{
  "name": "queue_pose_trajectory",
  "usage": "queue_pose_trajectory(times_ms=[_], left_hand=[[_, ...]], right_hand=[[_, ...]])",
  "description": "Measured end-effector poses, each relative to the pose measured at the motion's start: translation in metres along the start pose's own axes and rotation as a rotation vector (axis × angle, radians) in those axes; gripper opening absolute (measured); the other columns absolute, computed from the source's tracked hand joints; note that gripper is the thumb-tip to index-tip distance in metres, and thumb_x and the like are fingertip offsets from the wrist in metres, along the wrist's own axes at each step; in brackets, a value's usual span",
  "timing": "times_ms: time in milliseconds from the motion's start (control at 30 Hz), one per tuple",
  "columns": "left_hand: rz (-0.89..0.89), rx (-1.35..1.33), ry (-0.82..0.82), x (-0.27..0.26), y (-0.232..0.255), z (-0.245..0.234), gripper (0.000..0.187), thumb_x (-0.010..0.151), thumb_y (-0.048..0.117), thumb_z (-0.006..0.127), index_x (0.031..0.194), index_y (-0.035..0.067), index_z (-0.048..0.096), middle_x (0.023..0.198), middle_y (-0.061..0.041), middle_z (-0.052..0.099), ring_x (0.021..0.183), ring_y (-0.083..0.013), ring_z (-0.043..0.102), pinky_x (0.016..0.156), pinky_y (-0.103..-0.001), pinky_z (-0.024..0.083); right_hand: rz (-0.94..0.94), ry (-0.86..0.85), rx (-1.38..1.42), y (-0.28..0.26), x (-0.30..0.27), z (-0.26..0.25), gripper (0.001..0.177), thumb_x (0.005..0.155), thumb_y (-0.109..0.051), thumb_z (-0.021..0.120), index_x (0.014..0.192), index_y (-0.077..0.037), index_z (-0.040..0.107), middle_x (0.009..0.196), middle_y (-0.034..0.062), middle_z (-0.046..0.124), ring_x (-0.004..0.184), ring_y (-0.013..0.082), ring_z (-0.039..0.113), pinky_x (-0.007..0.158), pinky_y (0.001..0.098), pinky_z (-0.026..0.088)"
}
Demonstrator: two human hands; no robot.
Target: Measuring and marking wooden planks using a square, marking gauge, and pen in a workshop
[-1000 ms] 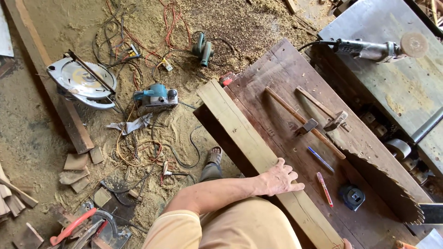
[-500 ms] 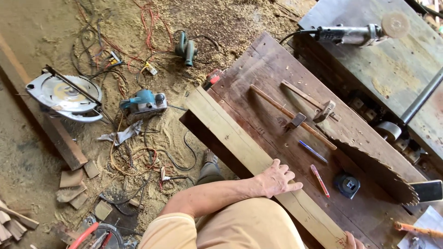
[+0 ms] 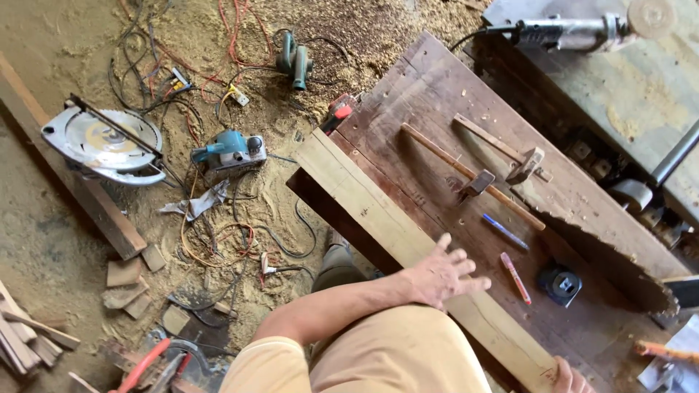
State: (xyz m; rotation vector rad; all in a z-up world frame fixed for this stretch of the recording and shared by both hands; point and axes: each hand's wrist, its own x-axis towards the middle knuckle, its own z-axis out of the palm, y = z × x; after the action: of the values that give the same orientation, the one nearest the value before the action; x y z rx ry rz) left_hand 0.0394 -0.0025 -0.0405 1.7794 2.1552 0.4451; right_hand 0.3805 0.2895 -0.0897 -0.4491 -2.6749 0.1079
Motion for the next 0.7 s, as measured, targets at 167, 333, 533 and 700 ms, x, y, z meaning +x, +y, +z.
queue_pose_trajectory(times_ms=[167,333,533,700], left_hand=[[-0.239,-0.043,0.516,-0.073,-0.077,-0.060,0.036,0.076,0.029,0.058,0.112,0.026,0.054,0.103,0.008,0.052,0.106,-0.0174,0.050,0.106,-0.044,0.029],[-0.459,-0.324,0.781,-0.165,-0.216,-0.079,0.021,0.096,0.004,0.028,0.094,0.011,0.048,0.088,-0.009,0.052,0.078,-0.0210,0.051,0.062,-0.032,0.047],[-0.762,-0.139,0.423,-0.202,-0.248,-0.133,0.034,0.087,0.039,0.074,0.111,0.014,0.076,0.122,-0.015,0.065,0.118,-0.0310,0.055,0.095,-0.050,0.046],[-1.071,-0.783,0.747,-0.222,-0.223,-0.162,0.049,0.090,0.021,0.069,0.136,0.008,0.059,0.119,-0.009,0.060,0.103,-0.0184,0.057,0.092,-0.032,0.055]], right_hand=[[-0.027,-0.277,-0.248,0.036,-0.017,-0.002,0.120,0.040,-0.044,0.039,0.155,-0.010,0.050,0.142,0.0236,0.051,0.128,0.0465,0.049,0.108,0.0621,0.036],[0.366,-0.571,-0.220,-0.037,0.012,-0.025,0.157,0.023,0.014,0.081,0.163,-0.006,0.014,0.168,0.0339,0.010,0.152,0.0581,0.014,0.114,0.0778,0.020],[0.903,-0.786,-0.276,-0.094,0.056,-0.033,0.146,0.055,0.026,0.085,0.168,-0.014,0.002,0.169,0.0224,-0.015,0.157,0.0509,0.002,0.123,0.0694,0.013],[0.986,-0.719,-0.188,-0.138,0.096,-0.050,0.128,0.065,0.031,0.070,0.168,-0.015,0.008,0.169,0.0207,-0.009,0.155,0.0549,0.005,0.119,0.0764,0.016]])
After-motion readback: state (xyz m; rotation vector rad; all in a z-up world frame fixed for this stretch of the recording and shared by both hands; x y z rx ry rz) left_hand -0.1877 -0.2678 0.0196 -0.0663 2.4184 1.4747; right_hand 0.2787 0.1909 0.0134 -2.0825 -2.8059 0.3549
